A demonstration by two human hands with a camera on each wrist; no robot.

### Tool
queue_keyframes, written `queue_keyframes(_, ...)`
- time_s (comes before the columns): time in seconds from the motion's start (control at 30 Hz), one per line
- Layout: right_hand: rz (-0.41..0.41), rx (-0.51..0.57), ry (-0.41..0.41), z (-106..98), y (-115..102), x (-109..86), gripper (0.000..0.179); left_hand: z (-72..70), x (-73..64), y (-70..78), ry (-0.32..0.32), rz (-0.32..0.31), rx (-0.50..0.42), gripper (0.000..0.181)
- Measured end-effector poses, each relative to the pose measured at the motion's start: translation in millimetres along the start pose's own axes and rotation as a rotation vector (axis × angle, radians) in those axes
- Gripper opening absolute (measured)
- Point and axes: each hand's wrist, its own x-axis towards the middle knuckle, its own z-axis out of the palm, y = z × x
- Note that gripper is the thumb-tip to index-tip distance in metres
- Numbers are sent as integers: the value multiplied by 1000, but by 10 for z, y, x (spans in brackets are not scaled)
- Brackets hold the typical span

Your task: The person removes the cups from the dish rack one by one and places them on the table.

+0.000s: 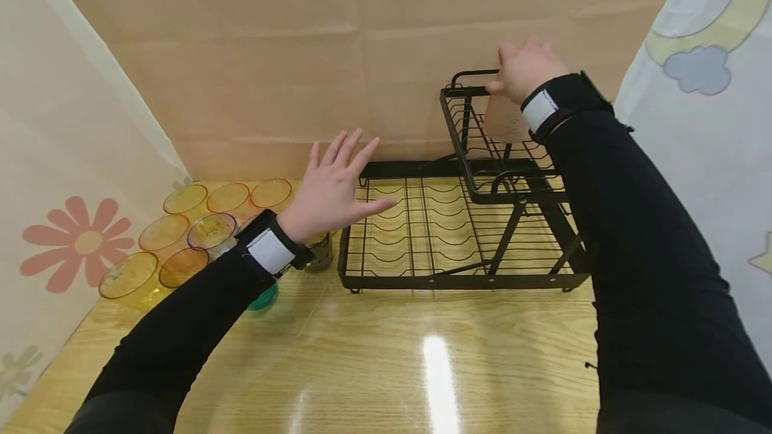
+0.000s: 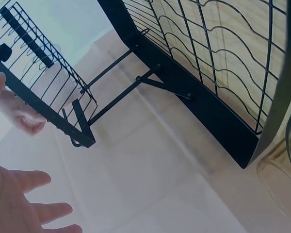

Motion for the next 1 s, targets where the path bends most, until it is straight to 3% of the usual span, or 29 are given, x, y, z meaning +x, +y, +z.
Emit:
queue_keyframes(0.23,-65,-18,62,-148,20,-67,52,34,37,77,-30,21,17,97)
queue_keyframes(0.4,-35,-15,113,-290,-6,-168,54,47,51,145,-37,49,-6,96)
queue_keyframes(0.63,-12,-6,184,-514,-119,-349,56,46,107,226,-6,75,30,96)
queue_keyframes(0.8,-39,54,221,-581,-226,-507,56,36,125,264,-15,90,14,94)
queue_keyframes(1.0,-67,230,299,-564,-321,-736,54,30,77,307,-39,114,-113,87)
